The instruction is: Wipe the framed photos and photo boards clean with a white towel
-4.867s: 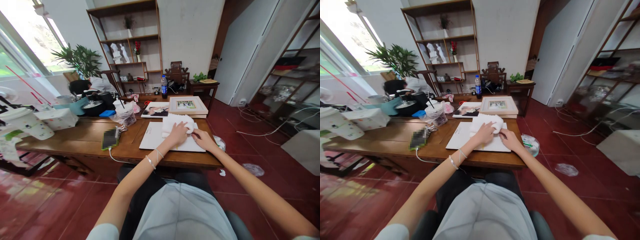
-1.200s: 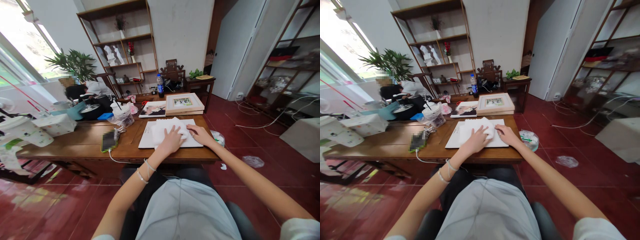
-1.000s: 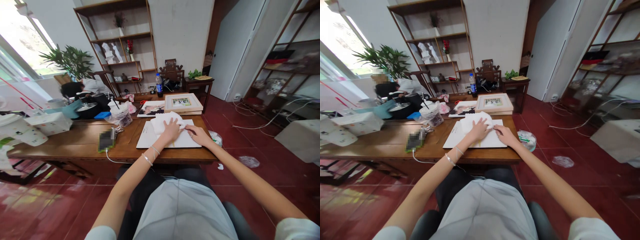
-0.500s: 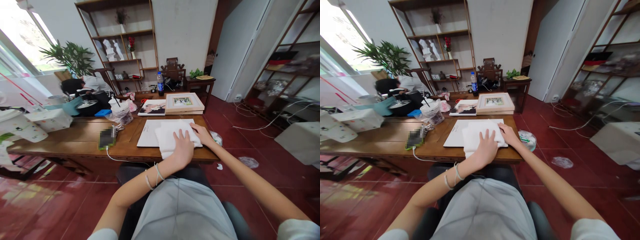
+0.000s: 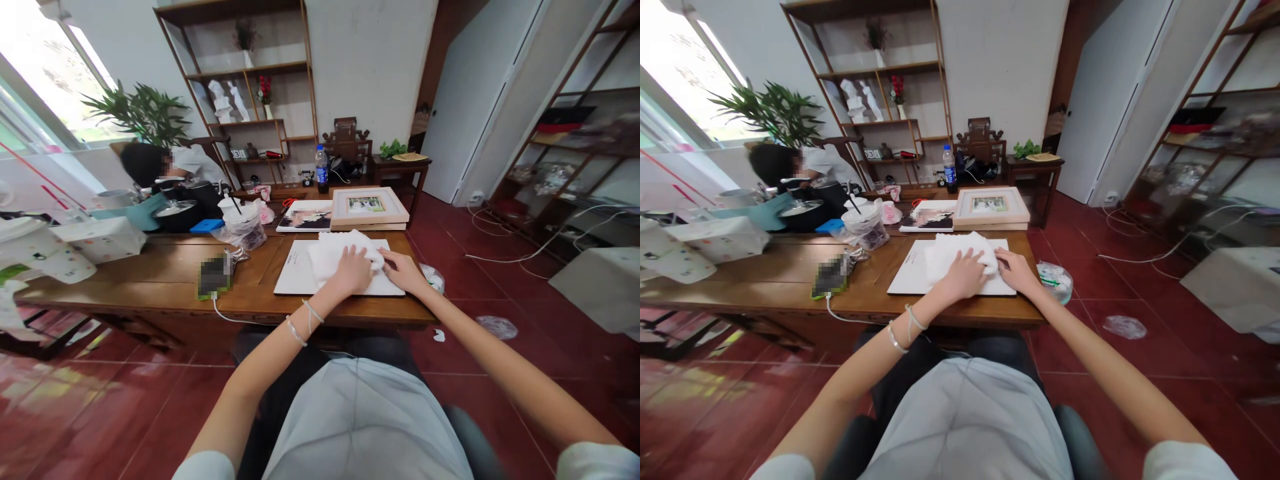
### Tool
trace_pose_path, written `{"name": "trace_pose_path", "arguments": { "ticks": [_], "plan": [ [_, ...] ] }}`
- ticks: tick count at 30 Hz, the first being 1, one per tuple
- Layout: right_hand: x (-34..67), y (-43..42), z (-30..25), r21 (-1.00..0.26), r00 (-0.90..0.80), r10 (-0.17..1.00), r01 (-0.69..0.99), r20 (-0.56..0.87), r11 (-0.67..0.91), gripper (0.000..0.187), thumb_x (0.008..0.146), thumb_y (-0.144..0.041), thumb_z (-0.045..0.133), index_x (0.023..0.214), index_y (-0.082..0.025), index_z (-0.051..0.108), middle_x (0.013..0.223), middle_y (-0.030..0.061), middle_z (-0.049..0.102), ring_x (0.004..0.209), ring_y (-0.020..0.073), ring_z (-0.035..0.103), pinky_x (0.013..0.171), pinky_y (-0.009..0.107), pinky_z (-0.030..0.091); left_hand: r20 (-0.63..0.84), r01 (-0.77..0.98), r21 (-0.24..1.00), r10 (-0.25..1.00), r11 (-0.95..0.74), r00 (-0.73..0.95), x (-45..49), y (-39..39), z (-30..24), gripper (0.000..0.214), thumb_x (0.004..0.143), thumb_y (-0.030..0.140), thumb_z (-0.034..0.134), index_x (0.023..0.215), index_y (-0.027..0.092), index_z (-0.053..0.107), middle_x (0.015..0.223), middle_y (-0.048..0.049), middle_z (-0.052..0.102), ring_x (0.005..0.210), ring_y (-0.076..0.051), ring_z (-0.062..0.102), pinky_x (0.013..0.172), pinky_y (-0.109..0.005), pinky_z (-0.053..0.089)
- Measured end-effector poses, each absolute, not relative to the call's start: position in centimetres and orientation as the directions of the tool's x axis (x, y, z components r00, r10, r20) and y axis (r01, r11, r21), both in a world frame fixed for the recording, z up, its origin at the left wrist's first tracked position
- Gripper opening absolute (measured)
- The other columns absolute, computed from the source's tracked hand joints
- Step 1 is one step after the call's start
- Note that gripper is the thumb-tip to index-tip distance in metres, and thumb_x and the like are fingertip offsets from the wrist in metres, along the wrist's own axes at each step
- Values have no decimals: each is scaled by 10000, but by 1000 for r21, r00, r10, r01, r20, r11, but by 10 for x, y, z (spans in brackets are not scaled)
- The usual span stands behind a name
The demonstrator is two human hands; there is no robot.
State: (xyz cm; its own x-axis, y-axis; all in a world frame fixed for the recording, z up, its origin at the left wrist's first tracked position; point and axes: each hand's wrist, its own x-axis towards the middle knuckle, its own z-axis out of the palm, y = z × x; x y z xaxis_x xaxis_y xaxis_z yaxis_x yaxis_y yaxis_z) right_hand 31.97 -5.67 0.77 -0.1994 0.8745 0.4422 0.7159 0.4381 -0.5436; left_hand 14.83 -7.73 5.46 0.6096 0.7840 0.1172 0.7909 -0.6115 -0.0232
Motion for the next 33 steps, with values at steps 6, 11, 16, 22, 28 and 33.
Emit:
{"name": "trace_pose_path", "arguments": {
  "ticks": [6,11,16,22,28,33],
  "plan": [
    [320,-58,9,-472,-221,863,761,455,444,353,801,-127,472,1053,-204,706,1192,57,667,1115,247,612,986,362,450,102,721,82,726,-688,680,161,-20,69,365,970,327,325,1065,148,628,1201,-126,617,1208,-272,482,1021,-449,361],
    [320,-55,7,-439,-196,880,807,433,395,277,807,-154,482,953,-168,716,1008,101,728,964,268,670,869,342,502,155,680,140,694,-720,703,184,-13,69,452,981,404,277,1005,142,645,1113,-131,655,1060,-243,597,912,-340,442],
    [322,-53,2,-493,-219,854,737,472,461,336,806,-153,481,1057,-192,701,1183,80,668,1147,268,591,1019,411,432,104,808,91,813,-581,573,167,-15,67,470,973,431,280,1063,128,627,1117,-160,657,1029,-278,624,852,-367,463],
    [324,-49,-4,-511,-194,857,732,478,451,335,795,-141,512,1072,-182,698,1207,88,652,1205,247,548,1087,430,373,167,838,96,839,-537,518,103,-12,56,421,985,416,259,1111,180,584,1151,-107,653,1057,-245,611,920,-339,421],
    [323,-52,-1,-532,-187,856,714,482,456,343,789,-129,516,1075,-178,699,1206,91,651,1201,241,551,1081,427,382,256,889,91,873,-449,415,43,-4,38,388,989,356,267,1071,154,588,1218,-123,612,1154,-260,544,1027,-390,330],
    [323,-51,-2,-542,-182,850,700,495,465,347,766,-130,533,1062,-185,706,1188,83,664,1190,245,561,1070,429,389,230,911,83,897,-403,376,23,-8,36,365,979,352,304,1054,164,607,1297,-124,569,1273,-244,446,1080,-417,277]
  ]
}}
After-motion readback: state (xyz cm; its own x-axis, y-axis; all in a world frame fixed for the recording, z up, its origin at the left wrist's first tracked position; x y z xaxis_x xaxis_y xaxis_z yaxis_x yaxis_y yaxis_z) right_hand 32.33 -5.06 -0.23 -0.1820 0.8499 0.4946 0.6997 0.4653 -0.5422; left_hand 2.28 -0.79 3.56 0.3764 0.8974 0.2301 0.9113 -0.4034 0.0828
